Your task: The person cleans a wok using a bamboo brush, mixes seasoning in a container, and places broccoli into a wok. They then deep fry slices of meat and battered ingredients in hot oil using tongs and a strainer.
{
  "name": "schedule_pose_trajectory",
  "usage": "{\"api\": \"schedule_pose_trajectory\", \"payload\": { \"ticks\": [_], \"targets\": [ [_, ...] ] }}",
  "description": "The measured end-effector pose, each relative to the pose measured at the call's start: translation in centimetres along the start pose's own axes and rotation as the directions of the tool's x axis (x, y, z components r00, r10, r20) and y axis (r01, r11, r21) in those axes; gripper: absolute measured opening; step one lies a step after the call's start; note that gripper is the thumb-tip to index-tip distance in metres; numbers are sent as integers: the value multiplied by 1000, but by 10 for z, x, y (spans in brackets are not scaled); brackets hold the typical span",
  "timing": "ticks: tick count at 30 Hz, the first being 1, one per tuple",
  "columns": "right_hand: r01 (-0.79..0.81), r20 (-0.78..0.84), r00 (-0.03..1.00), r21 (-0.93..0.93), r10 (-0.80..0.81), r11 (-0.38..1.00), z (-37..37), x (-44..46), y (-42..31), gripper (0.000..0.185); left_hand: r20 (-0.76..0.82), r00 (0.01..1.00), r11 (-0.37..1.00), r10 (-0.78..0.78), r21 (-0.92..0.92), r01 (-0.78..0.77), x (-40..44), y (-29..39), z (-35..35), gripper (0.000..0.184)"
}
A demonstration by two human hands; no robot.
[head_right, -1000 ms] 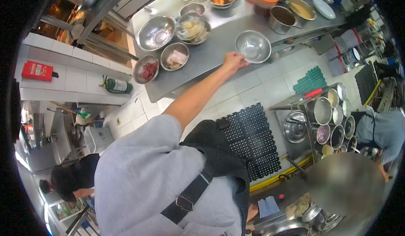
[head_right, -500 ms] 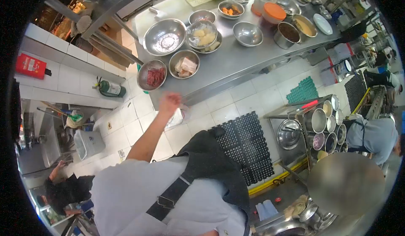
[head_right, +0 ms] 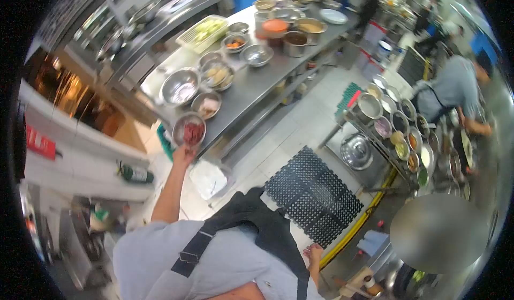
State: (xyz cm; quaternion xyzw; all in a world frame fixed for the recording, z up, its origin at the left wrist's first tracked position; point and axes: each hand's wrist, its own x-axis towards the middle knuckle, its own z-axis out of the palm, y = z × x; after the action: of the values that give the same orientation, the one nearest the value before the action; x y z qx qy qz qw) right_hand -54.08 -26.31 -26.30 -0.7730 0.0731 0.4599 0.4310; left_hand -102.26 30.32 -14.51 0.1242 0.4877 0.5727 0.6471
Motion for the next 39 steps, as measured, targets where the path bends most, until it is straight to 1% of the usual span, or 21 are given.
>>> {"api": "schedule_pose_trajectory", "payload": {
  "ticks": [2, 3, 5, 7, 9, 10, 15, 18, 19, 21, 22, 25, 27, 31, 32, 33, 34, 35, 36, 38, 39],
  "targets": [
    [-15, 1, 1000, 37, 15, 999, 8, -18, 18, 19, 147, 988, 957, -36, 291, -9, 0, -24, -10, 4],
    [-29, -9, 1000, 55, 30, 998, 12, -32, 34, 20, 105, 970, 973, -221, 92, 212, -21, -34, 9, 4],
    [1, -105, 994, -21, -3, 1000, 26, -69, 43, 19, 285, 864, 901, -414, 265, 344, -26, -65, 18, 8],
    [-97, -172, 979, 99, 113, 990, 49, -99, 76, 16, 353, 733, 737, -581, 610, 290, -68, -86, 70, 12],
    [-195, -238, 931, 318, 277, 928, 79, -129, 130, 17, 340, 641, 599, -688, 765, 238, -94, -102, 99, 15],
    [-150, -248, 936, 357, 249, 922, 95, -149, 148, 20, 368, 592, 549, -717, 822, 153, -95, -113, 111, 16],
    [-290, -307, 901, 98, 306, 952, 178, -265, 179, 20, 410, 373, 398, -833, 911, -112, -120, -146, 118, 17],
    [-232, -383, 899, -6, 212, 973, 218, -298, 250, 18, 356, 324, 323, -877, 934, -153, -123, -165, 110, 14],
    [-133, -399, 917, -329, -10, 935, 230, -312, 277, 25, 334, 294, 295, -896, 940, -171, -131, -172, 106, 14],
    [-149, -302, 952, -576, -39, 804, 246, -312, 356, 35, 339, 221, 300, -915, 935, -190, -146, -182, 102, 16],
    [-348, -388, 868, -27, 311, 937, 256, -332, 349, 31, 327, 185, 290, -927, 936, -200, -155, -184, 101, 18],
    [-337, -403, 736, 480, 544, 810, 261, -376, 330, 22, 297, 129, 254, -946, 929, -271, -194, -190, 105, 21],
    [-320, -330, 755, 569, 567, 758, 247, -399, 346, 21, 287, 104, 241, -952, 916, -321, -227, -192, 105, 22],
    [-89, -604, 534, 656, 592, 750, 180, -470, 407, 13, 266, 42, 229, -963, 890, -394, -302, -194, 83, 20],
    [-128, -659, 463, 612, 592, 781, 149, -495, 426, 16, 261, 40, 223, -965, 885, -409, -320, -197, 75, 20],
    [-144, -880, 257, 375, 400, 916, 122, -503, 484, 13, 245, 25, 212, -969, 880, -426, -335, -204, 63, 20],
    [-267, -939, 140, 271, 316, 925, 84, -530, 510, 18, 235, 13, 206, -972, 876, -437, -350, -213, 51, 20],
    [-302, -962, -132, 271, 241, 914, 54, -553, 524, 21, 227, 5, 201, -974, 873, -444, -363, -218, 38, 19],
    [-357, -942, -157, 333, 295, 873, 8, -582, 537, 22, 190, 22, 157, -982, 869, -469, -382, -221, 26, 21],
    [-594, -964, -247, 235, 103, 770, -74, -622, 616, 23, 185, 47, 140, -982, 864, -483, -440, -220, -8, 22],
    [-592, -948, -281, 294, 150, 750, -100, -647, 605, 28, 177, 76, 116, -981, 858, -501, -462, -214, -20, 22]
  ]
}}
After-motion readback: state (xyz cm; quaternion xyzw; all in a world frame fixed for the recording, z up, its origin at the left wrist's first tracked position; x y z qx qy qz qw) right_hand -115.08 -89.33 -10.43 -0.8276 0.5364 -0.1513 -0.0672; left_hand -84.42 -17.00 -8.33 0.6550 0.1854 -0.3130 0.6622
